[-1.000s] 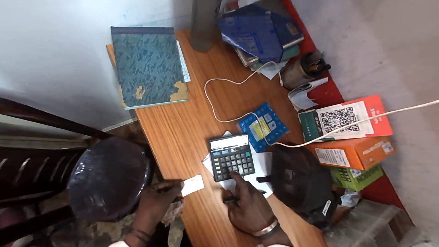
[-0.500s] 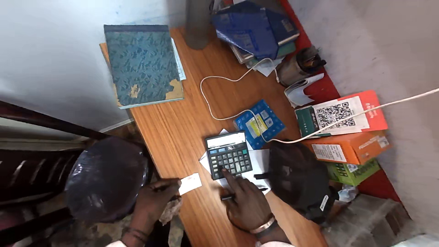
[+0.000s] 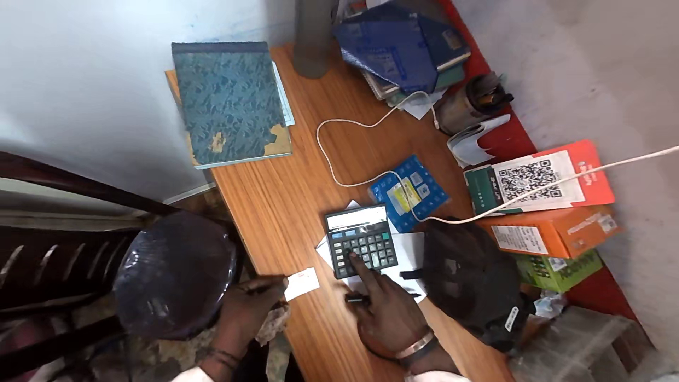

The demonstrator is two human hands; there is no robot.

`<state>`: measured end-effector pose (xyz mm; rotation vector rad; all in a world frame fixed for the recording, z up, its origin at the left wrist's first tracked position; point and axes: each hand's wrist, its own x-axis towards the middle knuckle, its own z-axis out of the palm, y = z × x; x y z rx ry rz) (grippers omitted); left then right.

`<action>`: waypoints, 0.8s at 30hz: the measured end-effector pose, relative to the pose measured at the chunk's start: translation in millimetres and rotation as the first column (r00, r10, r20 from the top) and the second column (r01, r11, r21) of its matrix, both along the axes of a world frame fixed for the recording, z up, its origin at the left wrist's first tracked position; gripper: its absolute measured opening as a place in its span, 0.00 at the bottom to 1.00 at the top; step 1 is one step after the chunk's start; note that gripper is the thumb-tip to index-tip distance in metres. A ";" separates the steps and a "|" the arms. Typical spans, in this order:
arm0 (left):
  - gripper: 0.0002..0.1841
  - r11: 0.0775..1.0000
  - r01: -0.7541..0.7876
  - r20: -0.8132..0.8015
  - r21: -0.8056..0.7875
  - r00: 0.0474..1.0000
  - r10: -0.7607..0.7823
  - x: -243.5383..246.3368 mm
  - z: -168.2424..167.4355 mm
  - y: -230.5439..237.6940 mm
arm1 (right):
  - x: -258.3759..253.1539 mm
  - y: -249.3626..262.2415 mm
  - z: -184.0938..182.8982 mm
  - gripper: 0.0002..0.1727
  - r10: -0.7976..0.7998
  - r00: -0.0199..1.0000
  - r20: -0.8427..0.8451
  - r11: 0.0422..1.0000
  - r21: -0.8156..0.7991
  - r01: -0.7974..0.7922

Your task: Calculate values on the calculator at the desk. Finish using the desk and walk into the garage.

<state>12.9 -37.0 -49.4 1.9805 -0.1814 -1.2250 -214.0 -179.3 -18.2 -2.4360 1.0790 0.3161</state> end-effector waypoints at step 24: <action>0.06 0.999 0.016 0.029 0.037 0.999 -0.017 -0.5 1.4 1.0 | 18.6 -7.5 15.4 0.41 0.004 0.978 -0.208 0.985 0.170 0.032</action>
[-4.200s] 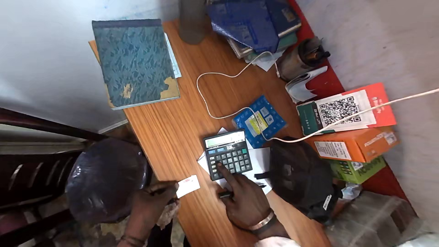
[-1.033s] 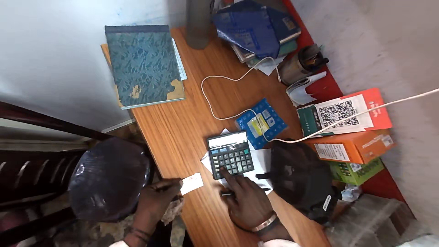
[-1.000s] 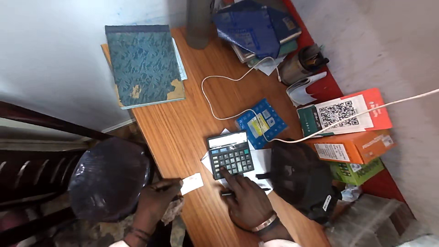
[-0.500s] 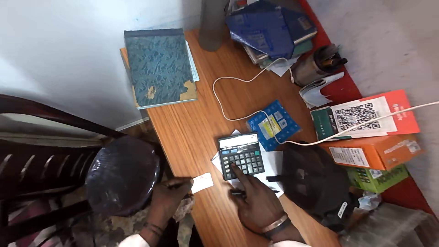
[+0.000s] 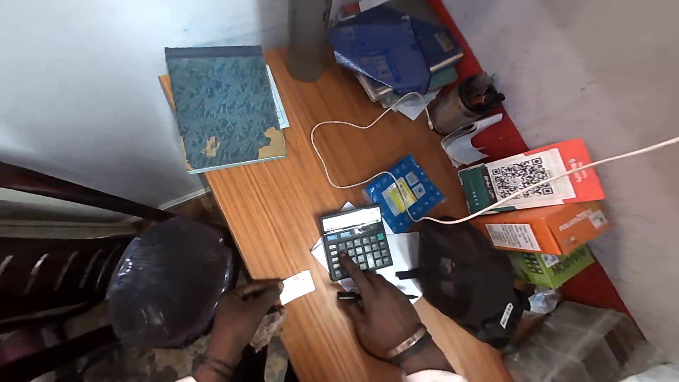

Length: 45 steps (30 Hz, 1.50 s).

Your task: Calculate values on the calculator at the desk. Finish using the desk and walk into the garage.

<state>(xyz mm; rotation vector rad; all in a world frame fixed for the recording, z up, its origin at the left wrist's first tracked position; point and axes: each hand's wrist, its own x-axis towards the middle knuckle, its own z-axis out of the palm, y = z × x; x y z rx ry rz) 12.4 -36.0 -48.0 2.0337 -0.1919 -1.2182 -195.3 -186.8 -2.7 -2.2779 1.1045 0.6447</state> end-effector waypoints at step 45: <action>0.05 0.999 0.013 -0.053 0.030 0.999 -0.011 51.6 30.9 -10.7 | 70.8 42.2 -33.9 0.41 -0.200 0.922 0.331 0.879 -0.356 0.319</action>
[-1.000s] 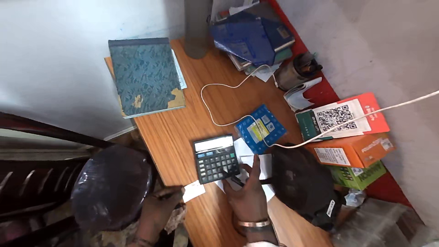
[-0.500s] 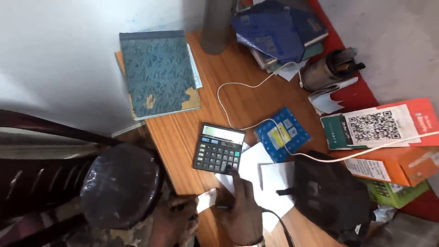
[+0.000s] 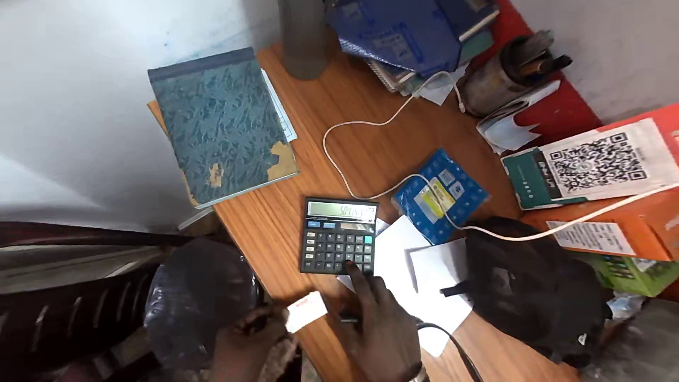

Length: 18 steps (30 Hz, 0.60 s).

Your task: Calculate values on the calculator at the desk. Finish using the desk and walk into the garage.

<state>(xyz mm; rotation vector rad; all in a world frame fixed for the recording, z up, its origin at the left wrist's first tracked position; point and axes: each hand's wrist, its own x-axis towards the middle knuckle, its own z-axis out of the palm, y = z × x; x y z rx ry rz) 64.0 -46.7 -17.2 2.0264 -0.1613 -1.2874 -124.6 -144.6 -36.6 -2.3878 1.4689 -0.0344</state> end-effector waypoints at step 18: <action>0.10 0.777 0.251 0.577 -0.577 0.799 0.170 64.9 -69.6 -129.4 | 50.6 52.0 36.4 0.36 -0.344 0.909 0.238 0.893 0.382 0.238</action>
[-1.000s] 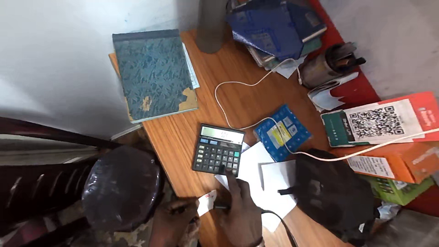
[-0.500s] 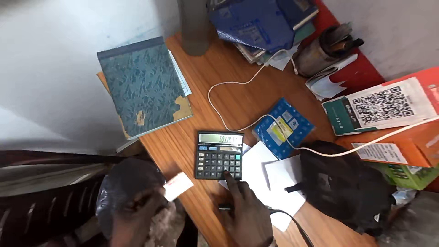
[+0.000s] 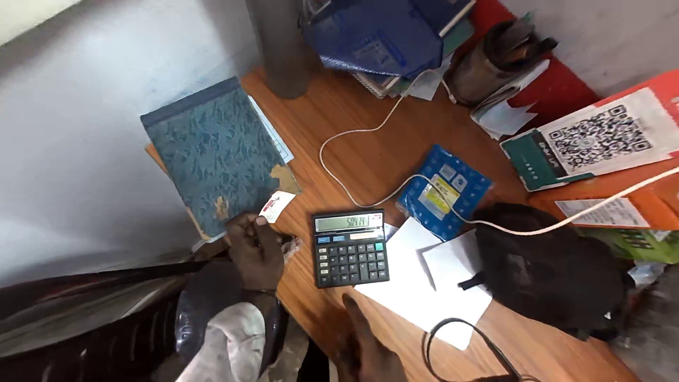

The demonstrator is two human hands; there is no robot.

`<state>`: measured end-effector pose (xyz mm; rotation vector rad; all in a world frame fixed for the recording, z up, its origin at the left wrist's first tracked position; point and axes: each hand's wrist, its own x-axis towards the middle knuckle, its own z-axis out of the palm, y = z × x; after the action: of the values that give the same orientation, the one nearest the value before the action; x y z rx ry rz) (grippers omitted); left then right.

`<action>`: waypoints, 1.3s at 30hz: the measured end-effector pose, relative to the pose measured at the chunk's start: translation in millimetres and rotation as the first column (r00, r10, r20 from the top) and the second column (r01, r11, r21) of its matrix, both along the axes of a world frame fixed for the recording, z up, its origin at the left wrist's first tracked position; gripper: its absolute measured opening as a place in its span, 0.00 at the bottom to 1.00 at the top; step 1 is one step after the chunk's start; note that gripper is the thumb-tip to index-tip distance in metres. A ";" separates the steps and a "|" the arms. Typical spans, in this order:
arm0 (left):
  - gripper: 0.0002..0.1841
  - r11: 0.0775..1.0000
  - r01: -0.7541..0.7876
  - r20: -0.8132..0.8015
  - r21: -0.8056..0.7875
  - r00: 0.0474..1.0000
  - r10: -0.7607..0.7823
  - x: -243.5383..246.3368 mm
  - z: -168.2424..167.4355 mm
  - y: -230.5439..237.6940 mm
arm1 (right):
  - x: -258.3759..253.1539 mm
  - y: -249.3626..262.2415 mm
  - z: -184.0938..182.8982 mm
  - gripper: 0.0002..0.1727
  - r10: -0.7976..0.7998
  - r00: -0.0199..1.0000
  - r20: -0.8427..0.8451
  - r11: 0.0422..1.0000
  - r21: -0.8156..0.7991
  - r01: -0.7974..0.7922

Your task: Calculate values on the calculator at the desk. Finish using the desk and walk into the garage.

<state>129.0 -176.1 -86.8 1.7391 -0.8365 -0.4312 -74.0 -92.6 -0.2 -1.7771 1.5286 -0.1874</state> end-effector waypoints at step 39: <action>0.12 0.990 0.034 0.181 0.137 0.982 -0.059 3.7 -3.1 -1.0 | 11.5 -22.9 -72.2 0.26 -0.142 0.982 -0.121 0.818 -0.573 0.048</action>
<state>132.7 -177.1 -89.9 1.9072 -1.0022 -0.3671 -62.5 -115.4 -72.4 -2.2162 1.8065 -0.6248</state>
